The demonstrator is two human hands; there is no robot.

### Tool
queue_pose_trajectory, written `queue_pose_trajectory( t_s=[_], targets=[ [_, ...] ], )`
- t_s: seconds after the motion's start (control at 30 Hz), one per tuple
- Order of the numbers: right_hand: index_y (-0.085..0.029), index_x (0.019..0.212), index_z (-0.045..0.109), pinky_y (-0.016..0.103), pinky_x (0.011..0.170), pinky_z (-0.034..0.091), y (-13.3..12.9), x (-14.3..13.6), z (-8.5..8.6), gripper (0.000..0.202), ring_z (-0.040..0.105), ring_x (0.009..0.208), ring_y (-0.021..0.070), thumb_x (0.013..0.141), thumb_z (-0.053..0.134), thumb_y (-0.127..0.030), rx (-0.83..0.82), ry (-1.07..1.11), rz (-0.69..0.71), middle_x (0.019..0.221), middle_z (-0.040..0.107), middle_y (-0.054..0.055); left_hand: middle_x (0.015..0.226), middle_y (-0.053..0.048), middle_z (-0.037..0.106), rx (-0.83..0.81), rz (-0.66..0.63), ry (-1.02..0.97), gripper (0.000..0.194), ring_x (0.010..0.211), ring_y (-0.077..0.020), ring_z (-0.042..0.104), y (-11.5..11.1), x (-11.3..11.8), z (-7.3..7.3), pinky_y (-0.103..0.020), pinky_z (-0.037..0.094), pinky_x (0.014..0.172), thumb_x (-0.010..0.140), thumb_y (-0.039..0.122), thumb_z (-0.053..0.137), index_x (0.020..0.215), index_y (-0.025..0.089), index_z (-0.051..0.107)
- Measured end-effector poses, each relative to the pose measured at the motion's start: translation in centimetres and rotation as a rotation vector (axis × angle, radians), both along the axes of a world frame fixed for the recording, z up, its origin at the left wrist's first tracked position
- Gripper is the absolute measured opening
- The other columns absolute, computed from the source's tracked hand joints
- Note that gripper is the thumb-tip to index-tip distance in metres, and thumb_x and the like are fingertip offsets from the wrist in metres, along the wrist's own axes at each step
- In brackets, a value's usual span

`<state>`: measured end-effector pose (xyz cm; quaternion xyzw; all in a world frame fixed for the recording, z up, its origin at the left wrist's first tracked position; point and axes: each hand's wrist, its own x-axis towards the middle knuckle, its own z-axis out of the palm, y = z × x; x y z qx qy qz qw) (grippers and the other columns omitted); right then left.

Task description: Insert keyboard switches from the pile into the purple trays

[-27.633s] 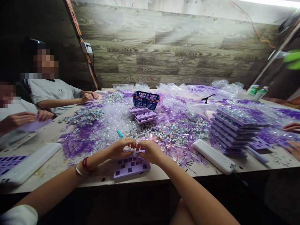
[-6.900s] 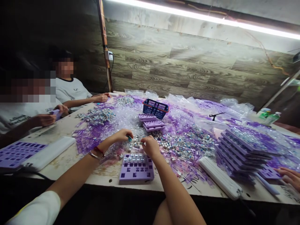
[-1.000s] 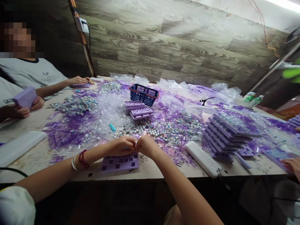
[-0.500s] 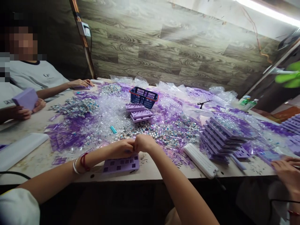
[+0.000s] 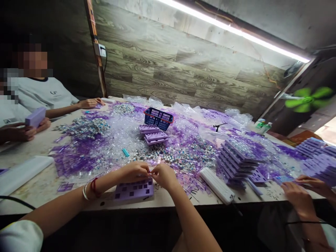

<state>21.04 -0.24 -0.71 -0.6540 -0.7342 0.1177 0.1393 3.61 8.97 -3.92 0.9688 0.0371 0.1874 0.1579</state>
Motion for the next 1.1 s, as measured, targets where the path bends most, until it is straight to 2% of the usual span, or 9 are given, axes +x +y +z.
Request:
queue_pose_trajectory(
  t_s=[0.1, 0.2, 0.3, 0.4, 0.5, 0.63, 0.77, 0.9, 1.1],
  targets=[
    [-0.024, 0.092, 0.075, 0.02, 0.074, 0.046, 1.0, 2.0, -1.1, 0.029, 0.065, 0.085, 0.0149, 0.077, 0.056, -0.008, 0.089, 0.053, -0.1, 0.096, 0.072, 0.002, 0.082, -0.003, 0.065, 0.158, 0.027, -0.015, 0.025, 0.077, -0.0155, 0.056, -0.5, 0.1, 0.2, -0.026, 0.041, 0.072, 0.093, 0.026, 0.046, 0.08, 0.017, 0.066],
    [-0.02, 0.096, 0.074, 0.025, 0.084, 0.045, 2.2, 4.2, -2.2, 0.028, 0.062, 0.094, 0.018, 0.079, 0.054, -0.008, 0.171, 0.054, -0.198, 0.1, 0.07, 0.005, 0.079, -0.004, 0.065, 0.271, 0.096, 0.012, 0.026, 0.077, -0.0168, 0.057, -1.2, 0.3, 0.4, -0.028, 0.042, 0.072, 0.094, 0.025, 0.045, 0.079, 0.016, 0.064],
    [-0.017, 0.095, 0.074, 0.029, 0.091, 0.044, 3.1, 5.5, -2.9, 0.03, 0.059, 0.103, 0.0204, 0.081, 0.05, -0.007, 0.235, 0.06, -0.269, 0.102, 0.069, 0.008, 0.081, -0.004, 0.066, 0.296, 0.109, 0.068, 0.019, 0.078, -0.0172, 0.058, -1.6, 0.3, 0.8, -0.028, 0.044, 0.073, 0.09, 0.018, 0.048, 0.079, 0.016, 0.063],
    [-0.019, 0.1, 0.072, 0.03, 0.094, 0.043, 3.8, 6.1, -3.7, 0.039, 0.058, 0.106, 0.0201, 0.079, 0.045, -0.001, 0.251, 0.068, -0.3, 0.108, 0.068, 0.006, 0.088, -0.004, 0.067, 0.277, 0.068, 0.099, 0.012, 0.085, -0.019, 0.059, -1.7, 0.0, 1.2, -0.029, 0.045, 0.076, 0.078, 0.013, 0.056, 0.085, 0.017, 0.065],
    [-0.019, 0.105, 0.071, 0.032, 0.087, 0.047, 4.5, 6.3, -4.4, 0.045, 0.063, 0.098, 0.0213, 0.077, 0.042, 0.001, 0.228, 0.076, -0.343, 0.104, 0.07, 0.006, 0.096, -0.005, 0.068, 0.239, 0.042, 0.099, 0.028, 0.091, -0.0215, 0.058, -1.6, -0.4, 1.5, -0.031, 0.047, 0.079, 0.069, 0.015, 0.062, 0.096, 0.018, 0.065],
    [-0.02, 0.107, 0.069, 0.028, 0.075, 0.049, 5.2, 6.5, -4.9, 0.047, 0.067, 0.084, 0.0186, 0.073, 0.044, 0.001, 0.193, 0.086, -0.382, 0.094, 0.072, 0.004, 0.103, -0.006, 0.067, 0.248, 0.001, 0.109, 0.039, 0.098, -0.0227, 0.056, -1.4, -0.5, 1.5, -0.033, 0.048, 0.085, 0.069, 0.017, 0.062, 0.108, 0.018, 0.063],
    [-0.019, 0.108, 0.067, 0.023, 0.074, 0.047, 5.4, 6.4, -4.6, 0.052, 0.066, 0.084, 0.0161, 0.069, 0.043, 0.006, 0.167, 0.074, -0.388, 0.094, 0.071, 0.004, 0.111, -0.008, 0.065, 0.341, 0.004, 0.114, 0.039, 0.102, -0.0235, 0.055, -1.6, -0.2, 1.3, -0.034, 0.047, 0.091, 0.075, 0.012, 0.057, 0.114, 0.013, 0.06],
    [-0.019, 0.109, 0.064, 0.023, 0.074, 0.044, 5.2, 6.1, -4.2, 0.051, 0.065, 0.088, 0.0167, 0.071, 0.043, 0.006, 0.142, -0.004, -0.417, 0.096, 0.071, 0.005, 0.12, -0.01, 0.062, 0.406, -0.006, 0.101, 0.035, 0.108, -0.0214, 0.055, -1.6, 0.1, 1.2, -0.031, 0.045, 0.097, 0.082, 0.006, 0.049, 0.115, 0.011, 0.058],
    [-0.016, 0.101, 0.069, 0.026, 0.075, 0.043, 5.1, 6.3, -4.0, 0.033, 0.064, 0.093, 0.0219, 0.075, 0.053, -0.004, 0.101, -0.091, -0.441, 0.103, 0.07, 0.011, 0.122, -0.008, 0.061, 0.421, 0.028, 0.097, 0.031, 0.108, -0.0206, 0.056, -1.2, 0.0, 1.1, -0.03, 0.047, 0.094, 0.087, 0.005, 0.048, 0.114, 0.014, 0.059]
  ],
)
